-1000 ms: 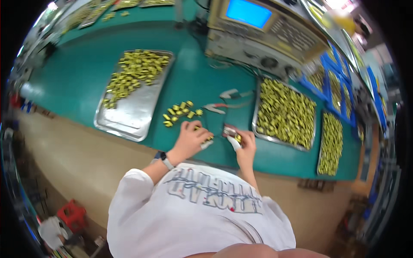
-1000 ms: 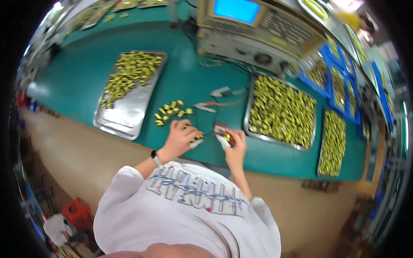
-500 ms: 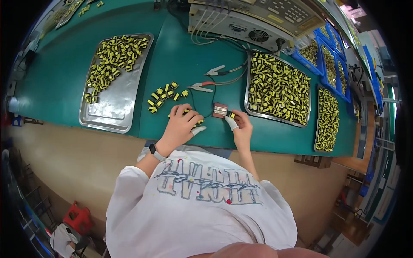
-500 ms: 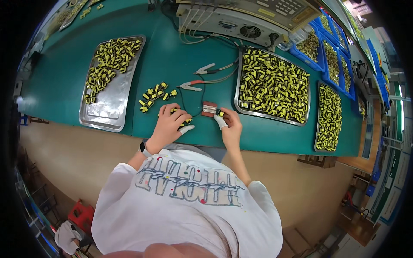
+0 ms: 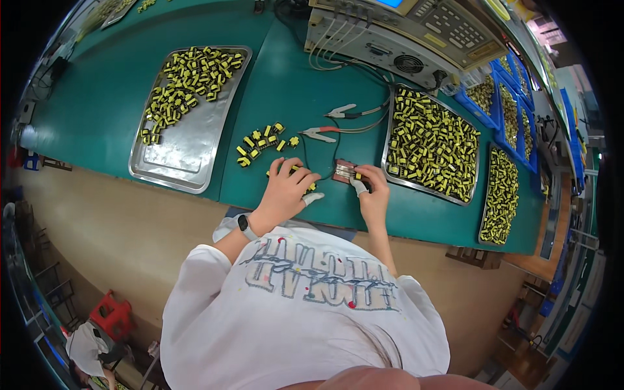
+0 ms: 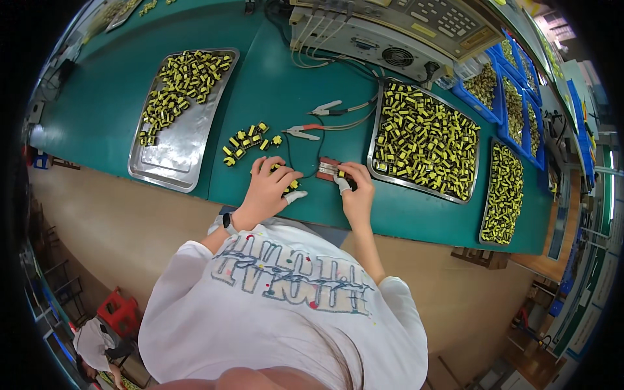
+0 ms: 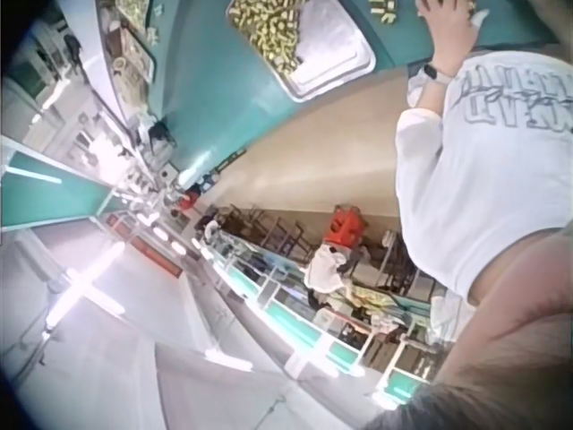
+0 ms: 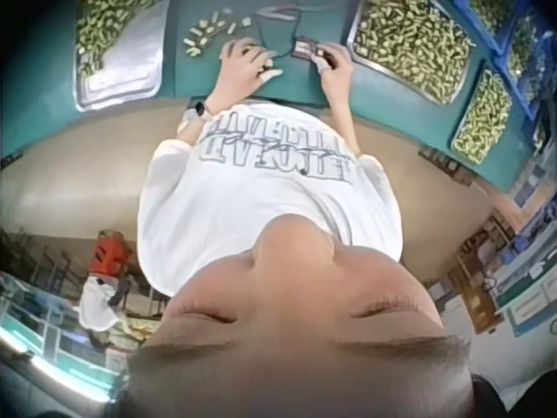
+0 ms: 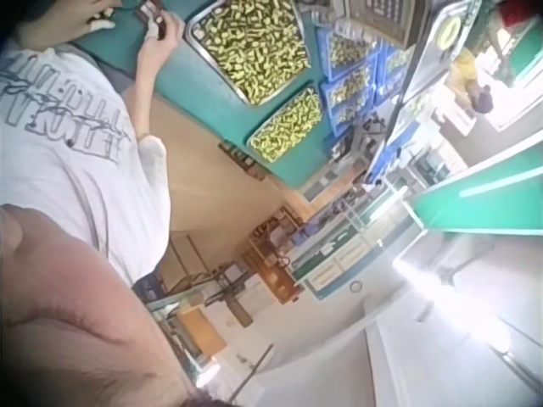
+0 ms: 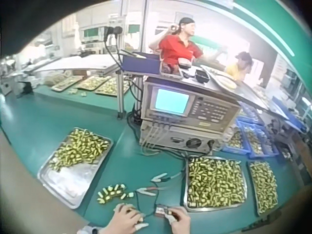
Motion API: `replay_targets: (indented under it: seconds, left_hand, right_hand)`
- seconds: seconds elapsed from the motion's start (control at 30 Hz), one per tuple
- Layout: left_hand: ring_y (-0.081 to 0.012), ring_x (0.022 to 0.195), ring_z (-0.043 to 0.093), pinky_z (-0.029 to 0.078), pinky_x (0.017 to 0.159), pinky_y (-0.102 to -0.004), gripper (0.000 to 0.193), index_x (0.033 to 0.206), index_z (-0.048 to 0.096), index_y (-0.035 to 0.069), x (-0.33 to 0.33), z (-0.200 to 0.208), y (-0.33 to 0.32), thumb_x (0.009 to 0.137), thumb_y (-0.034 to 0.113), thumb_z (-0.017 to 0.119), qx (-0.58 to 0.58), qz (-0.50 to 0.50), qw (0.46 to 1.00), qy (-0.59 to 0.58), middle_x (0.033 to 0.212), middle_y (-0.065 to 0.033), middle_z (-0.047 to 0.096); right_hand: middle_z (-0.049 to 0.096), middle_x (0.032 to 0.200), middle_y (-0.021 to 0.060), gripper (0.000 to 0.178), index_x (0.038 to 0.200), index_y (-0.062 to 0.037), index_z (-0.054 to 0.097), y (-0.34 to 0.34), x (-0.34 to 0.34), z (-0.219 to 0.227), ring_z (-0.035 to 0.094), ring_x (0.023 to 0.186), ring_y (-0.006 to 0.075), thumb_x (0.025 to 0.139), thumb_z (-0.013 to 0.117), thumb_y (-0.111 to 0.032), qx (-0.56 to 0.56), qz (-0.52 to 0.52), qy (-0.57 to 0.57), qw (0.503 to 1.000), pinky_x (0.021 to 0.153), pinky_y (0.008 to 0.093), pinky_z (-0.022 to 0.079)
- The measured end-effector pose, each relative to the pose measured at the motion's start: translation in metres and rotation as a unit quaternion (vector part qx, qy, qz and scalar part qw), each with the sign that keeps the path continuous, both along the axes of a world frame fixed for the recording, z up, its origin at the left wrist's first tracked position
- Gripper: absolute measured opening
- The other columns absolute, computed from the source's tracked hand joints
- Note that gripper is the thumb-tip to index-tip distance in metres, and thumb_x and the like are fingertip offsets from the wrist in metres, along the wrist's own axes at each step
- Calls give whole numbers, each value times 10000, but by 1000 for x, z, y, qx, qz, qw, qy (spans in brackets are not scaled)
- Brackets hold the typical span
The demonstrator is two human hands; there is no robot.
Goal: The person is seen picking small yellow electronic components from a tray and placing them into a small red assembly or testing unit at an electronics factory workstation.
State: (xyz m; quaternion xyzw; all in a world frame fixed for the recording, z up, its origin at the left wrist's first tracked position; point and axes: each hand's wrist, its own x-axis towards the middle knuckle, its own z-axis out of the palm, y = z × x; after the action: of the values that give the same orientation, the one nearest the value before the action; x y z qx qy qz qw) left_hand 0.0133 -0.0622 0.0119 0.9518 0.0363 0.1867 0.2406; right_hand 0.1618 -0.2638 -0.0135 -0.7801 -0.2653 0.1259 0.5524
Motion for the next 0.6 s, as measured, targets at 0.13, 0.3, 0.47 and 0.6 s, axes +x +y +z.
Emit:
replay_targets:
  seconds: [0.13, 0.3, 0.47, 0.6]
  left_hand:
    - [-267, 1185, 537, 342, 1078, -526, 350, 1149, 707, 159, 0, -4, 1, 816, 205, 806, 31, -2, 999, 17, 1058, -3, 665]
    - [-271, 1188, 533, 337, 1084, -527, 342, 1150, 705, 157, 0, -2, 0, 825, 198, 802, 12, -5, 1000, 11, 1054, -6, 662]
    - [-268, 1194, 535, 326, 1096, -527, 325, 1147, 705, 156, -3, -4, -1, 838, 194, 796, 15, 10, 1000, 16, 1043, -7, 660]
    - [-264, 1215, 534, 320, 1114, -526, 377, 1147, 694, 156, -4, -5, -2, 783, 119, 785, -26, 13, 1000, -7, 1049, -17, 652]
  right_hand:
    - [689, 1025, 71, 178, 1105, 6, 715, 9, -6, 9, 646, 834, 131, 932, 707, -35, 7, -69, 43, 997, 734, 265, 517]
    - [653, 825, -2, 180, 1023, -8, 693, 13, -1, -1, 546, 712, 60, 979, 741, -176, 57, -125, 165, 977, 627, 232, 425]
    - [627, 769, -22, 171, 984, -7, 674, 16, -1, -1, 518, 683, 41, 979, 738, -165, 29, -87, 152, 984, 601, 227, 396]
    - [638, 807, -19, 150, 1008, -10, 671, 11, 1, 0, 539, 712, 44, 989, 723, -150, 2, -73, 124, 989, 620, 222, 411]
